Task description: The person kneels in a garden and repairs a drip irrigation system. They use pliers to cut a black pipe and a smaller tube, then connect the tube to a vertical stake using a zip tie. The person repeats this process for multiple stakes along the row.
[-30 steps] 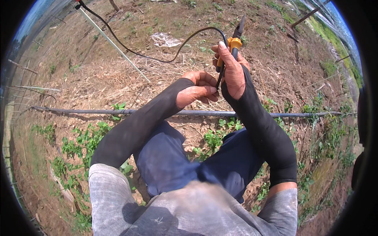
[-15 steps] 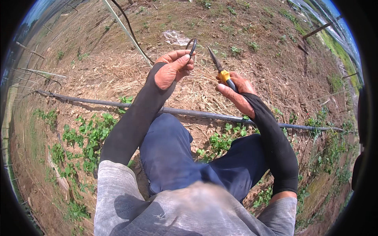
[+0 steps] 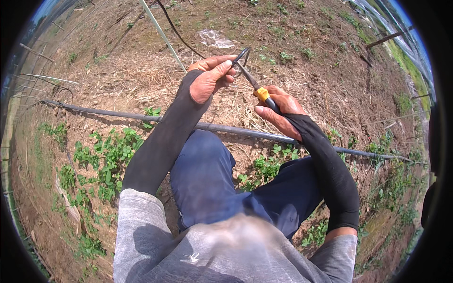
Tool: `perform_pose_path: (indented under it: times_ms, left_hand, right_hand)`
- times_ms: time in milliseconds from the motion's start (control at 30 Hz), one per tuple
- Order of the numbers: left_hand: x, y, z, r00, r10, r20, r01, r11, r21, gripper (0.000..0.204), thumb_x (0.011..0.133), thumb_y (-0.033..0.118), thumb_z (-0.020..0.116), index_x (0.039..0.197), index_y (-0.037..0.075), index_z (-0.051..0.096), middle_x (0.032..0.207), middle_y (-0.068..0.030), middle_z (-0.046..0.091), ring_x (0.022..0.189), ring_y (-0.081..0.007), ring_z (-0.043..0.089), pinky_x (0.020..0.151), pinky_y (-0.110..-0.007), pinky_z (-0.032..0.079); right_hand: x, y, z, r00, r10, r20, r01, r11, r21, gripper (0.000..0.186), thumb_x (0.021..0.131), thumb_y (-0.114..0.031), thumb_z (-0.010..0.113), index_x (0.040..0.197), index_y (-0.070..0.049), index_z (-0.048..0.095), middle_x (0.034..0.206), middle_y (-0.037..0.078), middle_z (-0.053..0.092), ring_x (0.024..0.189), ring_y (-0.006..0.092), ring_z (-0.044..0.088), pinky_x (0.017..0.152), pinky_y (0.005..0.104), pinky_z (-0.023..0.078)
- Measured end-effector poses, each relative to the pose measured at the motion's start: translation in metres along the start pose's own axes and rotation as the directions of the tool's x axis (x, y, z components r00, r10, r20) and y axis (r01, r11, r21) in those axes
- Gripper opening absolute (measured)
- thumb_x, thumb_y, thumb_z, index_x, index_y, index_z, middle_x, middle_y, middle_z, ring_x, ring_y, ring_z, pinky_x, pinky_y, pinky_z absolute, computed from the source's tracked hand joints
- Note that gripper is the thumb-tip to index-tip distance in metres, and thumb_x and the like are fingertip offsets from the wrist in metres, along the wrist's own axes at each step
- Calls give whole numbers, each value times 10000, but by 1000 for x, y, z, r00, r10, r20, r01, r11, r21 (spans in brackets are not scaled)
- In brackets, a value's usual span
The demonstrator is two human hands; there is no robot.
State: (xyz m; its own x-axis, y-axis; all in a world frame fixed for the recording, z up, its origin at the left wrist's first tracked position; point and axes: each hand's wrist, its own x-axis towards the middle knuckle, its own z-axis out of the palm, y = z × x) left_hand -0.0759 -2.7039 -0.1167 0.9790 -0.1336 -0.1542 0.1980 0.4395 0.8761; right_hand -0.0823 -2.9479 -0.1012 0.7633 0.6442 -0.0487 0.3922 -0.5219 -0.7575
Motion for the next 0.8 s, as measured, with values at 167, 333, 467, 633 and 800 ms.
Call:
perform_pose_path:
  times_ms: [167, 333, 467, 633, 800]
  left_hand:
    - [0, -1, 4, 999, 2, 41, -1, 1000, -9, 299, 942, 127, 604, 1217, 11, 602, 867, -32, 658, 711, -79, 610, 668, -201, 517]
    - [0, -2, 2, 997, 5, 82, 0, 998, -59, 296, 950, 115, 584, 1224, 5, 596, 862, -35, 655, 725, -83, 609, 675, -204, 515]
    - [1, -3, 0, 994, 18, 110, -6, 994, -109, 308, 955, 97, 567, 1248, 1, 579, 867, -37, 646, 765, -85, 598, 697, -209, 508]
    - [1, -4, -12, 976, 18, 217, 8, 993, -120, 335, 957, 96, 560, 1277, -2, 558, 887, -33, 630, 784, -84, 577, 716, -213, 489]
    - [-6, -13, -33, 956, -23, 292, 58, 992, -111, 370, 947, 129, 589, 1298, 18, 550, 858, -18, 622, 758, -86, 573, 717, -212, 470]
  right_hand:
    - [0, -4, 0, 1000, 16, 18, -17, 998, 66, 489, 890, -441, 596, 946, 43, 639, 1174, 173, 553, 1045, 322, 573, 874, 396, 454]
    - [0, 0, 3, 1000, 1, -3, 0, 997, 74, 493, 888, -447, 597, 951, 40, 639, 1163, 171, 559, 1027, 324, 579, 861, 394, 458]
    - [2, 1, 2, 1000, 3, 10, -4, 998, 58, 503, 880, -428, 633, 1072, 35, 598, 1139, 165, 585, 999, 294, 599, 858, 373, 472]
    - [0, 2, 15, 990, 138, -37, -102, 859, 502, 652, 861, -362, 698, 1310, 12, 409, 1116, 134, 591, 1015, 205, 576, 900, 346, 462]
    - [10, -3, 23, 964, 115, 241, -211, 882, 422, 598, 858, -361, 695, 1291, -17, 466, 990, 68, 556, 902, 172, 537, 816, 308, 447]
